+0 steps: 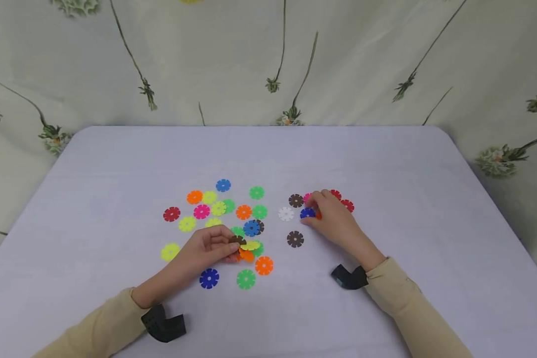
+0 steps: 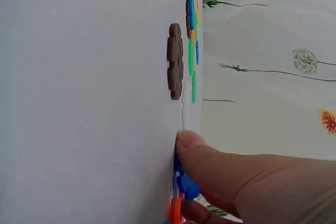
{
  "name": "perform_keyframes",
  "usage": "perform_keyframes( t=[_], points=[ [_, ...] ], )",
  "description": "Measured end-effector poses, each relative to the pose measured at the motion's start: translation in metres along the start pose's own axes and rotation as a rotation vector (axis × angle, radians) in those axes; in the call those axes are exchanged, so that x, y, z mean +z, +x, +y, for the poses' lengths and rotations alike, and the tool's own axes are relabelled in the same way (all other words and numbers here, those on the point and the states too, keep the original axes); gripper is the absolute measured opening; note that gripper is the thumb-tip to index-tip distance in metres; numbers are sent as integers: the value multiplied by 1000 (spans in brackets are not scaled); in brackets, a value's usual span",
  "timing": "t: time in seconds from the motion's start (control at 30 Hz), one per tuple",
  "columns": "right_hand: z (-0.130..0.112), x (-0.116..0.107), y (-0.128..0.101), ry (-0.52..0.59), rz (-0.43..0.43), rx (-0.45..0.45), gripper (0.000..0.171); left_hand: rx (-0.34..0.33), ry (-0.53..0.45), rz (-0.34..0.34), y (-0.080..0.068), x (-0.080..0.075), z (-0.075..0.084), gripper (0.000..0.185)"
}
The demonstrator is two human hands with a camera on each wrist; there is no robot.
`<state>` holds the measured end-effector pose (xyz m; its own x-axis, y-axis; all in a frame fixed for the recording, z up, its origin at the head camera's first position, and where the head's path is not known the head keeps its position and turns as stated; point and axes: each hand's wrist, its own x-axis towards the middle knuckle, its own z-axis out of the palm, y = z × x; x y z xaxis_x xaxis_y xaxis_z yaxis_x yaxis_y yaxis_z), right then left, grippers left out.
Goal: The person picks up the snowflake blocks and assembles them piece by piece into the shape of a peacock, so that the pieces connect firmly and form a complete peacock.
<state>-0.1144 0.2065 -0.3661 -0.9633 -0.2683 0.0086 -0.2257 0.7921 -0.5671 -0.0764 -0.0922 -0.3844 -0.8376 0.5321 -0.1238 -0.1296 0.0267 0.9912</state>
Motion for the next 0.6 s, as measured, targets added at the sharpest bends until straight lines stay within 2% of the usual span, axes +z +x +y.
perform_keyframes(
  t=[0.07,0.17,0.23,0.3,0.4,0.47,0.6],
  points=[
    [-3,1,-1,23,25,-22,26,0,-19,-16,-1,0,0,21],
    [-13,4,-6,122,75,-139,22,-6,-22,-40,-1,1,-1,22],
    [-22,9,-11,266,68,-254,22,-15,2,-45,-1,3,0,23],
    [-33,17,-16,446,12,-366,21,-21,35,-47,-1,5,1,23],
    [-46,29,-23,667,-81,-449,19,-40,67,-41,-1,7,2,23],
    [-52,36,-26,708,-101,-462,17,-49,63,-45,-1,9,3,24],
    [-57,44,-29,655,-70,-450,15,-55,41,-50,-3,10,3,26]
  ],
)
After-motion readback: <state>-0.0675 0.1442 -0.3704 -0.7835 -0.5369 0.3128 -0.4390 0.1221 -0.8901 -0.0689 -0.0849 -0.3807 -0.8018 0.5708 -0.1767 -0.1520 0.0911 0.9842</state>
